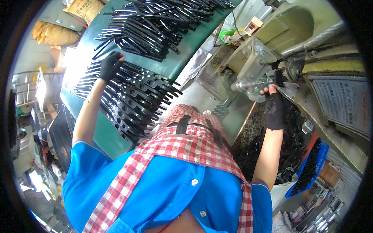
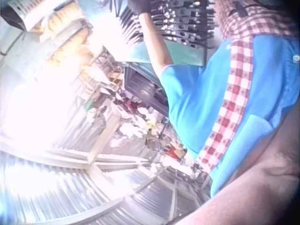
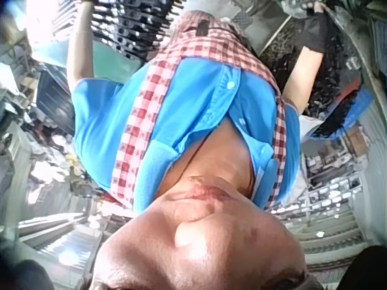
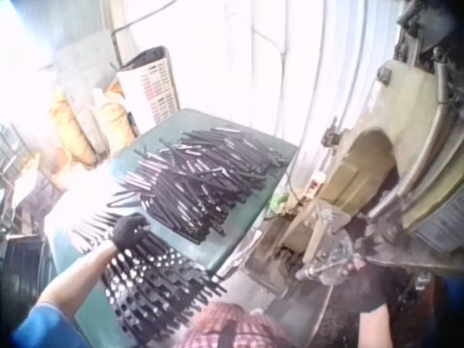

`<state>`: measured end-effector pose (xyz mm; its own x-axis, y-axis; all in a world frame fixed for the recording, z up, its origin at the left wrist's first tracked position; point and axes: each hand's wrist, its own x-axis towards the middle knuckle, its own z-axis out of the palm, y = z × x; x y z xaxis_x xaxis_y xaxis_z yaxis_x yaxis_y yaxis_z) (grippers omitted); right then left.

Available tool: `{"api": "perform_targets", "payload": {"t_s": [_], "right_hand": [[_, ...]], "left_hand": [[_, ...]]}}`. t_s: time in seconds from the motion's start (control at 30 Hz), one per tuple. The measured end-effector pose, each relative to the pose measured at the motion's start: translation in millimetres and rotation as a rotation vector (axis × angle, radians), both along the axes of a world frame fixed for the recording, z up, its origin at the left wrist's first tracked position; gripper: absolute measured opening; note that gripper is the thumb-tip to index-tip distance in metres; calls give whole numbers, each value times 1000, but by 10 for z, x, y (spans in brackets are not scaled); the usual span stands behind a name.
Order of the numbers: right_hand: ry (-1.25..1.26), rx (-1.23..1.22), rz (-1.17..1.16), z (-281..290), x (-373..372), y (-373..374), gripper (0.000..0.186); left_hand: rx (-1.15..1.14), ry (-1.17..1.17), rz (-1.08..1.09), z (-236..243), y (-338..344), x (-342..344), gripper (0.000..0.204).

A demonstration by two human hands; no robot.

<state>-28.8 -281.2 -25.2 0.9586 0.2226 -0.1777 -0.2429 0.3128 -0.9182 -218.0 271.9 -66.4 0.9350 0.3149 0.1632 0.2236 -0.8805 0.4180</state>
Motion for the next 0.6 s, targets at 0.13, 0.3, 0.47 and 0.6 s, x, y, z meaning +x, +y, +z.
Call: {"api": "perform_targets", "payload": {"t_s": [0.13, 0.3, 0.47, 0.6], "right_hand": [[-158, -262, -16, 236, -117, 199, 9], [-165, -409, -97, 58, -69, 166, 28], [-372, -311, 16, -30, -87, 259, 18], [-275, -258, -143, 3, -408, 86, 16]], "left_hand": [[211, -99, -175, 32, -73, 871, 25], [345, 61, -191, 141, -205, 1881, 28], [337, 361, -104, -93, 135, 2414, 35], [521, 332, -88, -338, 352, 2485, 32]]}}
